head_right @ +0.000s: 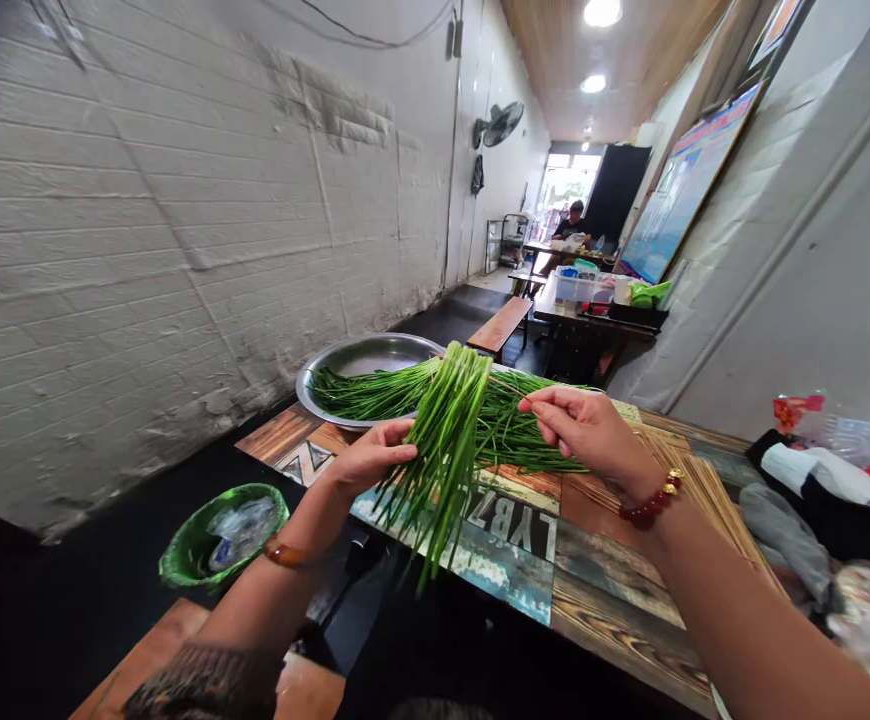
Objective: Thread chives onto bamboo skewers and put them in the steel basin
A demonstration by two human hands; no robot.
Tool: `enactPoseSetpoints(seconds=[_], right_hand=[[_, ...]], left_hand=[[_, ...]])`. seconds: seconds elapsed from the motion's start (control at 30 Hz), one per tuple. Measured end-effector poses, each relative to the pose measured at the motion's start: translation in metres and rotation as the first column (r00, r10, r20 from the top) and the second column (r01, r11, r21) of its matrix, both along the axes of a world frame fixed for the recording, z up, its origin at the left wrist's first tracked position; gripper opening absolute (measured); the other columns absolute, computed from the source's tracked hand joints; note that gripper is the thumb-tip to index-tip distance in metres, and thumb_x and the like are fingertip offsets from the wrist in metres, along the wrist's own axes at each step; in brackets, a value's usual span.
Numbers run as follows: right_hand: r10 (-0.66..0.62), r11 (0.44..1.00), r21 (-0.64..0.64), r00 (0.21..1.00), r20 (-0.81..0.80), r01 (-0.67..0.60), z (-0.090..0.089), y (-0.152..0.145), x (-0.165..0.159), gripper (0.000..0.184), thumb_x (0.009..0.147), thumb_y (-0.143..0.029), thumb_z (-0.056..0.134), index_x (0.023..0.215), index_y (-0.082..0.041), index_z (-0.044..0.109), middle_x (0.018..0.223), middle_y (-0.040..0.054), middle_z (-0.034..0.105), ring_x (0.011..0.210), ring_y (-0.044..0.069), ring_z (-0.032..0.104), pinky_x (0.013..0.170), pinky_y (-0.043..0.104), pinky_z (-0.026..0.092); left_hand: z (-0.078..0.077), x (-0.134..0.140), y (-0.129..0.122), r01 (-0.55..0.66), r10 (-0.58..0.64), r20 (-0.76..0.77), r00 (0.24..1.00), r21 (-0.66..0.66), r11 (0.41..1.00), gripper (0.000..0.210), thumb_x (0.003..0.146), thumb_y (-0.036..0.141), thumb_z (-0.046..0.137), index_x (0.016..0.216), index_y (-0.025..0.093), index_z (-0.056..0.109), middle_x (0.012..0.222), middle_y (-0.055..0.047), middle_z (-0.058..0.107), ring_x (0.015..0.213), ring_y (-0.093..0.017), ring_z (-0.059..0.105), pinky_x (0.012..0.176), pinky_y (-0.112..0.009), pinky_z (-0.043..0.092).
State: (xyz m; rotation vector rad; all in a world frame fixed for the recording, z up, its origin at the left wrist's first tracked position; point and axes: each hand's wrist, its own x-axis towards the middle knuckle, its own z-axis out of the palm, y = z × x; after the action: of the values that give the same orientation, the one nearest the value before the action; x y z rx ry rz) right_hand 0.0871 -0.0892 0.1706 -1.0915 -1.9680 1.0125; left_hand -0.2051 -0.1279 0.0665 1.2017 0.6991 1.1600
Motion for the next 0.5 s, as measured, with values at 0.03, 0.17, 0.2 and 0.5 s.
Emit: enactPoseSetpoints(seconds=[0.03, 0.17, 0.2, 0.5], right_hand=[[-0.008, 1.000, 0.000, 0.999, -0.034, 0.008, 0.000, 0.003, -0.003, 0.038, 0.083, -0.051, 0.058, 0.095, -0.017, 0.069, 0.055, -0.0042, 0.051, 0.042, 0.006, 0.039, 0.040, 0.020, 0.028], [0.028, 0.999, -0.014, 0.988, -0.150, -0.031, -0.010, 0.010, -0.025, 0.036, 0.083, -0.048, 0.059, 0.095, -0.016, 0.066, 0.057, -0.0046, 0.050, 0.043, 0.005, 0.038, 0.041, 0.020, 0.027], [0.038, 0.999, -0.020, 0.983, -0.181, -0.042, -0.014, 0.010, -0.033, 0.035, 0.083, -0.048, 0.059, 0.095, -0.015, 0.065, 0.058, -0.0046, 0.051, 0.043, 0.005, 0.038, 0.041, 0.020, 0.027], [0.148, 0.983, -0.066, 0.951, -0.272, -0.172, -0.035, -0.004, -0.082, 0.030, 0.085, -0.043, 0.059, 0.095, -0.015, 0.063, 0.063, -0.0035, 0.053, 0.048, 0.006, 0.043, 0.044, 0.019, 0.031]], left_hand=[[-0.003, -0.005, -0.002, -0.036, 0.036, 0.001, 0.999, -0.016, 0.999, 0.036, 0.065, 0.028, 0.081, 0.096, 0.013, 0.072, 0.090, -0.007, 0.072, 0.079, -0.015, 0.064, 0.075, -0.023, 0.046], [-0.011, -0.023, -0.005, -0.310, 0.317, 0.069, 0.946, -0.097, 0.946, 0.039, 0.062, 0.028, 0.083, 0.097, 0.015, 0.071, 0.085, -0.003, 0.071, 0.070, -0.011, 0.062, 0.068, -0.020, 0.045], [-0.012, -0.028, -0.005, -0.373, 0.382, 0.079, 0.921, -0.106, 0.922, 0.040, 0.061, 0.029, 0.083, 0.097, 0.016, 0.071, 0.085, -0.003, 0.072, 0.069, -0.011, 0.062, 0.067, -0.021, 0.045], [0.004, -0.076, -0.016, -0.753, 0.774, -0.057, 0.630, 0.196, 0.628, 0.054, 0.074, 0.039, 0.072, 0.122, 0.017, 0.060, 0.125, -0.012, 0.061, 0.118, -0.023, 0.054, 0.098, -0.031, 0.041]])
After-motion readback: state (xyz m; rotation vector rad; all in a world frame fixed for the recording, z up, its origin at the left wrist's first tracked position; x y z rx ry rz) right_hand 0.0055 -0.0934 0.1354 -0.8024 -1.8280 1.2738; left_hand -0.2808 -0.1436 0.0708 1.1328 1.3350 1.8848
